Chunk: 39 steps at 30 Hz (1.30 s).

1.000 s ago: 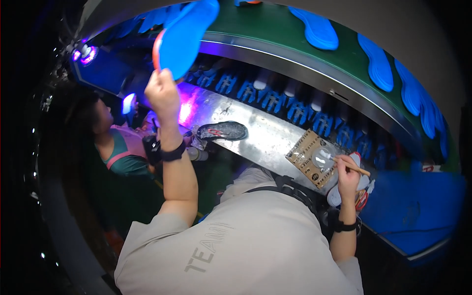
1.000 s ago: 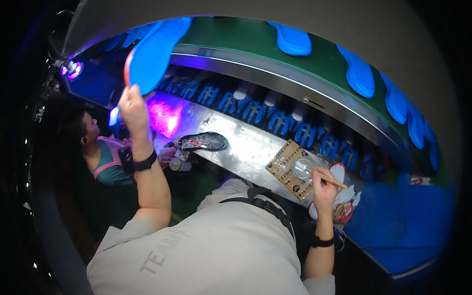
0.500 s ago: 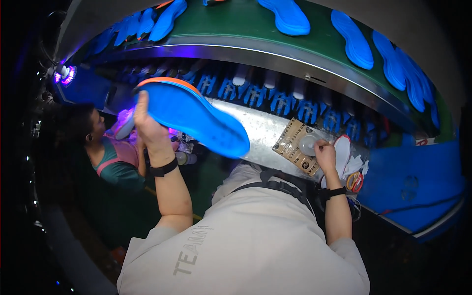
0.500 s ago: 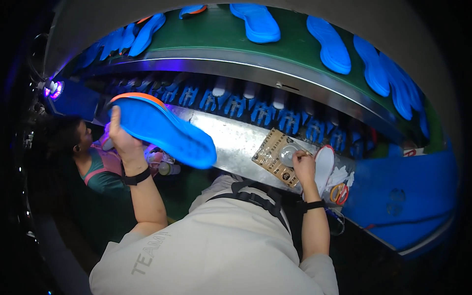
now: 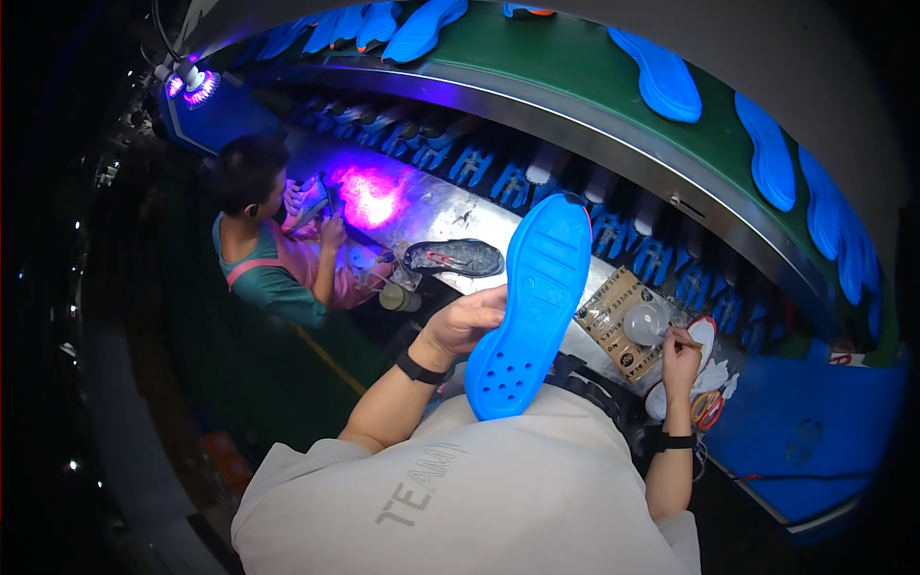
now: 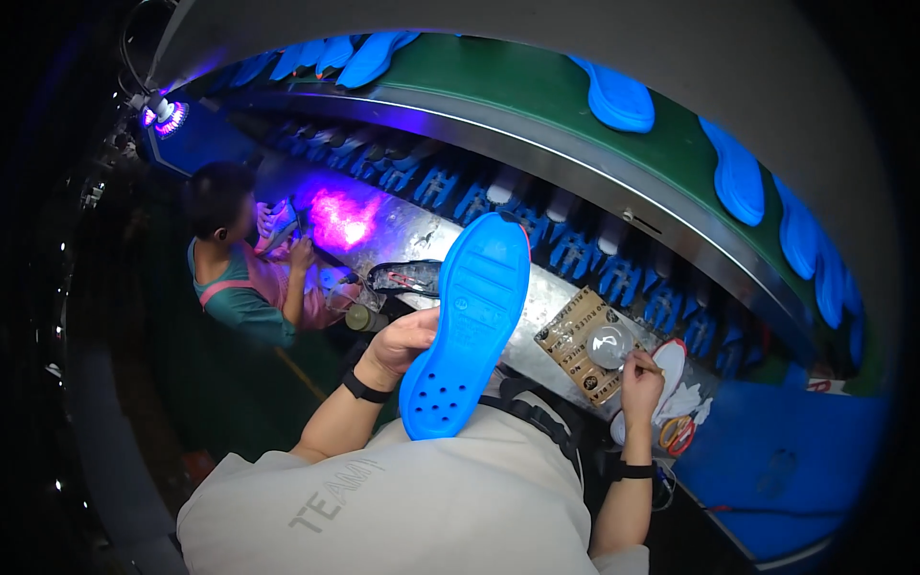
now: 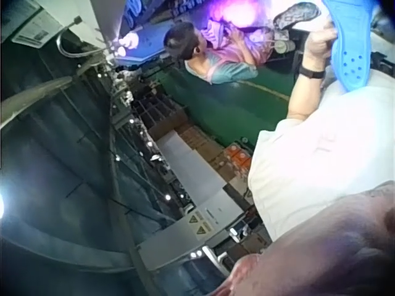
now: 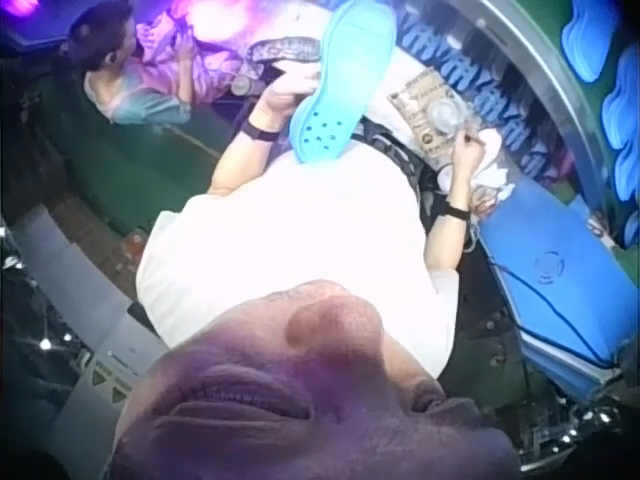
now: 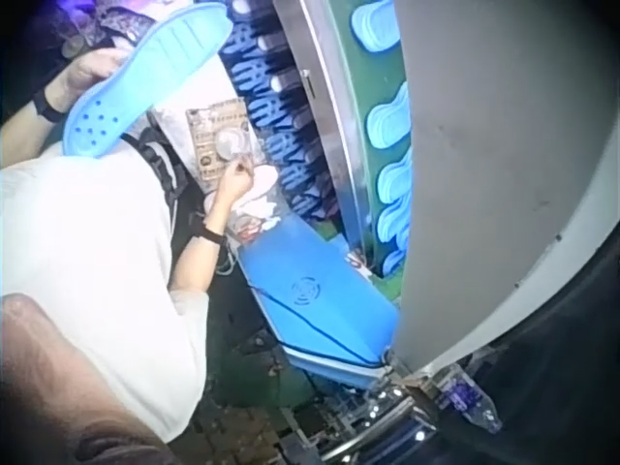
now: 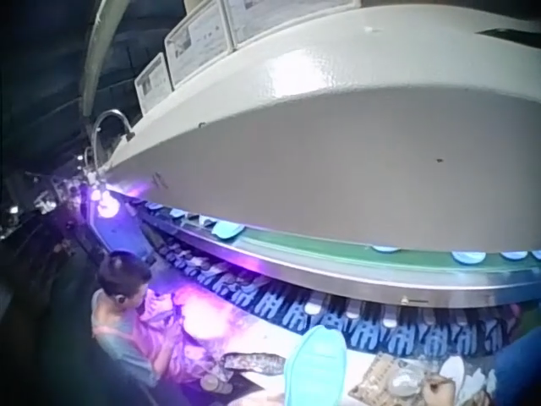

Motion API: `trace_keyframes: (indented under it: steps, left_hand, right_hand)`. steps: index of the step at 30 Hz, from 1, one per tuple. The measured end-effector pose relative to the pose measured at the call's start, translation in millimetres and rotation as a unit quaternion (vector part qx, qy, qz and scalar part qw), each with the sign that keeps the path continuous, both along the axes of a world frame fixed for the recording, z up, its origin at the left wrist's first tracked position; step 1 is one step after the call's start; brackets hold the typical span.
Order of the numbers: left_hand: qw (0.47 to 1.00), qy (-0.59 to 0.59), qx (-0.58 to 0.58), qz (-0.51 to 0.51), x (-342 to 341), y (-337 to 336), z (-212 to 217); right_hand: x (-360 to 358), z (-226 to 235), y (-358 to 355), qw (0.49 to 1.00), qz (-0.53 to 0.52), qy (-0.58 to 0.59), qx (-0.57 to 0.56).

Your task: The recorder uses a brush to apply a white adhesive or treatment liquid to blue shoe insoles/midsoles in a factory setting.

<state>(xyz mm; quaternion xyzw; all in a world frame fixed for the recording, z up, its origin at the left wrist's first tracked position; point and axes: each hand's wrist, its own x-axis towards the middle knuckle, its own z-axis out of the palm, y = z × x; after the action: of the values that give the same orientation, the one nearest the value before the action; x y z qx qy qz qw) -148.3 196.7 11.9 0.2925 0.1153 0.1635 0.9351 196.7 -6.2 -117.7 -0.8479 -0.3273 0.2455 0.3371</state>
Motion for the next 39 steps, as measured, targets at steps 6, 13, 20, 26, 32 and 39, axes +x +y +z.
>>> trace_keyframes:
  steps: [6,13,20,26,32,39]
  left_hand:
    - [0.996,0.061,0.027,0.054,11.3,11.6,5.2]
    - [0.993,0.085,0.076,0.019,37.1,4.6,27.4]
    - [0.988,0.101,0.115,0.0,41.0,-0.3,38.3]
    - [0.988,0.076,0.128,-0.033,38.3,4.3,40.2]
    - [0.984,0.108,0.142,-0.018,40.8,2.7,46.4]
    - [0.973,0.109,0.201,0.005,41.4,8.6,43.6]
  right_hand:
    - [-32.3,88.7,37.3,0.963,0.01,0.103,0.247]
    - [-63.7,170.4,78.5,0.906,0.091,0.174,0.375]
    - [-64.7,164.0,94.8,0.917,0.086,0.166,0.351]
    - [-59.4,168.8,108.8,0.907,0.078,0.09,0.404]
    - [-54.6,174.2,101.3,0.915,0.108,0.084,0.379]
    - [-58.2,187.4,88.5,0.916,0.177,0.119,0.341]
